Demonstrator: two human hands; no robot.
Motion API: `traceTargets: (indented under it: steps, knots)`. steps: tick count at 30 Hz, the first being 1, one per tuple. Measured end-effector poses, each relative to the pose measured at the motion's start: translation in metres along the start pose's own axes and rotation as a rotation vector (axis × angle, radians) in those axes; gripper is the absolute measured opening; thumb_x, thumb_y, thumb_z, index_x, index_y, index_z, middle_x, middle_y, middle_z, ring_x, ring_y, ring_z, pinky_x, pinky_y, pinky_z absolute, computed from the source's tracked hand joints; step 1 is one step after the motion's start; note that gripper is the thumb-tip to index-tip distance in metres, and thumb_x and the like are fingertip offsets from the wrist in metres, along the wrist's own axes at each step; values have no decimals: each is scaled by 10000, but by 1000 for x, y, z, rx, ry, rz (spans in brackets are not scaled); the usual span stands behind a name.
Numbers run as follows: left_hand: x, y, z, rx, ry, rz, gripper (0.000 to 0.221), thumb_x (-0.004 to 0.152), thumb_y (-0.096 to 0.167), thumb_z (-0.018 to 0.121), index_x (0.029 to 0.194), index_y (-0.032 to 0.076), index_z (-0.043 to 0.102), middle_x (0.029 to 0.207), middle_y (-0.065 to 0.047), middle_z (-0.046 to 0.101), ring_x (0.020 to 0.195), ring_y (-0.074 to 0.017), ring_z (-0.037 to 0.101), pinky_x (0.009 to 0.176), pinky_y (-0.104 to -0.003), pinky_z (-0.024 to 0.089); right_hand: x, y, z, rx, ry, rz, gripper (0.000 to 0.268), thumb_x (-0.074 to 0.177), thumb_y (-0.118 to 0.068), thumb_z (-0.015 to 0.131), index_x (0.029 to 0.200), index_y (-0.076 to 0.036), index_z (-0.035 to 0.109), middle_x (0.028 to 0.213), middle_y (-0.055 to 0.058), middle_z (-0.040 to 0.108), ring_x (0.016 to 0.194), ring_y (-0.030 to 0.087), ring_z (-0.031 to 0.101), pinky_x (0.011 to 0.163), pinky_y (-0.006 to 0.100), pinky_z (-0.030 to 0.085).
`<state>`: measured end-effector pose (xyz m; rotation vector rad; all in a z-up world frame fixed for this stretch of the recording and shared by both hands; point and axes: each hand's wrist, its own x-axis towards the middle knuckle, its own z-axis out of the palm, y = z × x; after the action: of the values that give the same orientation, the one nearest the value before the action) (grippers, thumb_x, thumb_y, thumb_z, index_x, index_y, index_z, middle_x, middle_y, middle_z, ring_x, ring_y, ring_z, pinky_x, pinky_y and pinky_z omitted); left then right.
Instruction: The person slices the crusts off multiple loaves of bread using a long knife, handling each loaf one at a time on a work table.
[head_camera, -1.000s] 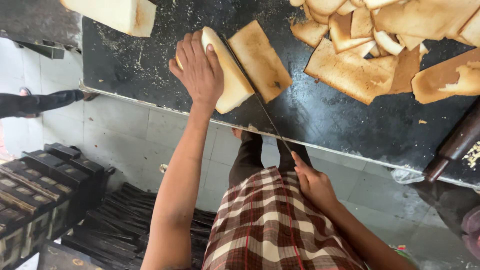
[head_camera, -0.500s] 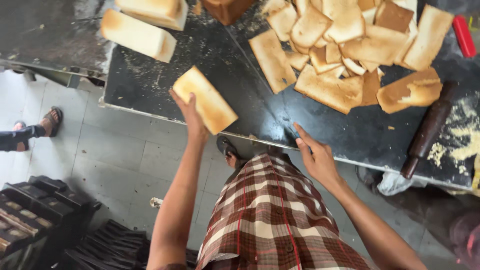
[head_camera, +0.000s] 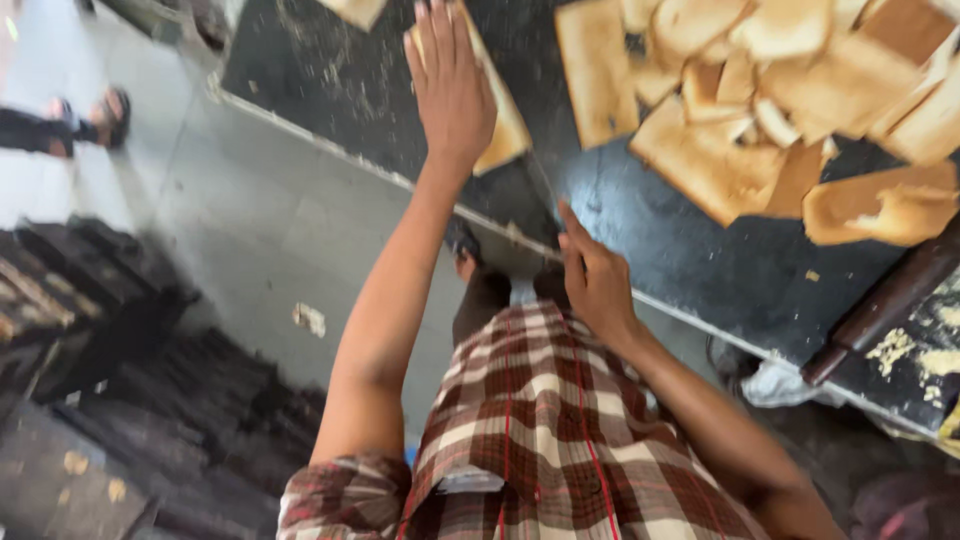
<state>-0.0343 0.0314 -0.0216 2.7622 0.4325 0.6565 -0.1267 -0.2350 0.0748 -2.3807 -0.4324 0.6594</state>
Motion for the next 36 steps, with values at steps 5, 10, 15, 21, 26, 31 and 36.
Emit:
traceTargets:
  steps: [5,10,15,21,26,31,36]
  knots:
    - [7,12,1,98,-158,-190,463,1101,208,447,1514,1,421,1616,-147,387,1564,-353,271,1323,-536,165,7,11,4,160,200,-362,449,1088,-115,549,1533,-98,496,1187,256,729,662,268,682,629,380,529]
    - [10,9,-5,128,-118,-155,539,1067,192,425,1568,2,371,1663,-134,321,1582,-345,208,1319,-531,140,8,17,0,140,223,-444,457,1092,-114,547,1547,-109,502,1135,241,728,854,336,740,743,410,575]
    - [5,8,-4,155,-144,-164,547,1098,207,388,1614,34,338,1708,-98,262,1615,-314,145,1343,-511,110,15,21,-1,137,176,-379,447,1070,-104,574,1514,-111,526,1101,245,740,817,349,739,691,417,566]
    - [4,9,-8,175,-181,-163,553,1119,212,350,1642,37,302,1724,-93,239,1622,-298,128,1351,-497,89,-2,24,-11,151,76,-246,462,1043,-117,604,1500,-101,541,930,216,735,770,352,730,662,419,553]
    - [3,8,-8,149,-198,-187,534,1138,224,345,1644,57,313,1729,-95,249,1629,-299,143,1356,-501,90,-15,32,-22,222,112,-353,441,1059,-106,577,1497,-92,522,1083,249,718,827,365,738,683,406,563]
    - [5,7,-12,121,-184,-184,511,1161,236,343,1641,59,332,1727,-100,267,1632,-298,167,1358,-507,91,50,20,-2,275,73,-342,436,1075,-113,591,1507,-97,532,1066,263,689,851,404,709,691,402,562]
    - [6,10,-12,62,-132,-162,505,1164,217,345,1636,39,346,1722,-129,283,1626,-307,181,1352,-518,96,3,39,-17,257,54,-331,429,1063,-119,591,1489,-94,546,1047,275,678,832,389,711,664,387,544]
